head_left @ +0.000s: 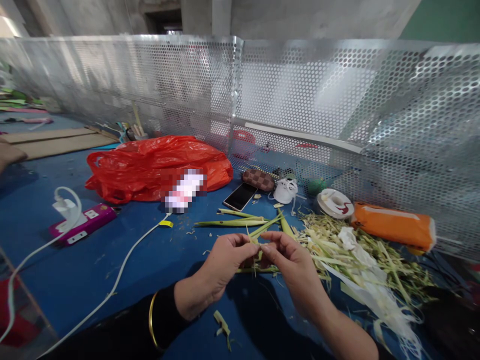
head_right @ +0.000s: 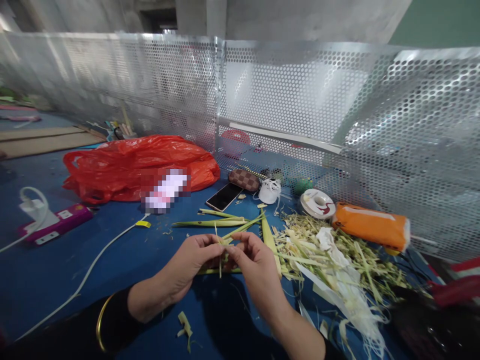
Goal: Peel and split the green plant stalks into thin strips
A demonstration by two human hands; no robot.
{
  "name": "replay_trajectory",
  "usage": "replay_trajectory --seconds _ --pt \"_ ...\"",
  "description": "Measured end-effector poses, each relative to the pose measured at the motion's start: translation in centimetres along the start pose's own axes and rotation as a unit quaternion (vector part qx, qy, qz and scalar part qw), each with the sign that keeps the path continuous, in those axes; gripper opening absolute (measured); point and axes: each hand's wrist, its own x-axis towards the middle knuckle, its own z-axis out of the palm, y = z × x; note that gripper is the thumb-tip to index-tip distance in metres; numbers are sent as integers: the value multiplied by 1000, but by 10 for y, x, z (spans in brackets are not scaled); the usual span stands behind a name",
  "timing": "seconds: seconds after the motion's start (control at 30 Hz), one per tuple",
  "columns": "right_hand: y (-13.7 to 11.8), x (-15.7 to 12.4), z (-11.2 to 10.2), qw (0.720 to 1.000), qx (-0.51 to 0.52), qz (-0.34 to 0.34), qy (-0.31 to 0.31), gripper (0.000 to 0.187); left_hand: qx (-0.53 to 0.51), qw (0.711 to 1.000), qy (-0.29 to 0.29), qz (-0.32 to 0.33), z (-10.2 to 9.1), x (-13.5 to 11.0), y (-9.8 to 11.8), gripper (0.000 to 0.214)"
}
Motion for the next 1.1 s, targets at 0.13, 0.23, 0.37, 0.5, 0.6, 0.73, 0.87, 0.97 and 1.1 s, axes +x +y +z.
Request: replay_trajectory --seconds 0.13,0.23,0.37,0.5,0.6,0.73,0.87,0.97,1.1 --pt "3 0 -4 991 -113 -57 -38 14 21 999 13 22 -3 1 2 16" --pt "7 -1 -5 944 -277 -179 -7 15 32 999 22 31 -4 3 0 18" --pt "14 -4 -7 776 -506 -371 63 23 38 998 35 40 -4 5 -4 18" --pt "15 -5 -11 627 -584 -514 35 25 61 997 34 46 -3 4 -4 14" --pt "13 -3 -12 657 -560 -504 16 25 78 995 21 50 -2 2 -3 13" --pt "10 -1 -11 760 -503 -408 41 23 126 991 -5 47 -1 -1 -1 17" --pt "8 -3 -10 801 -475 -362 45 22 146 988 -10 52 1 -3 0 20" --pt "7 -5 -10 833 -445 -325 44 19 155 986 -18 65 1 -2 -1 16" --pt "4 -5 -11 896 -380 -223 47 16 206 970 -53 119 -1 0 -4 14"
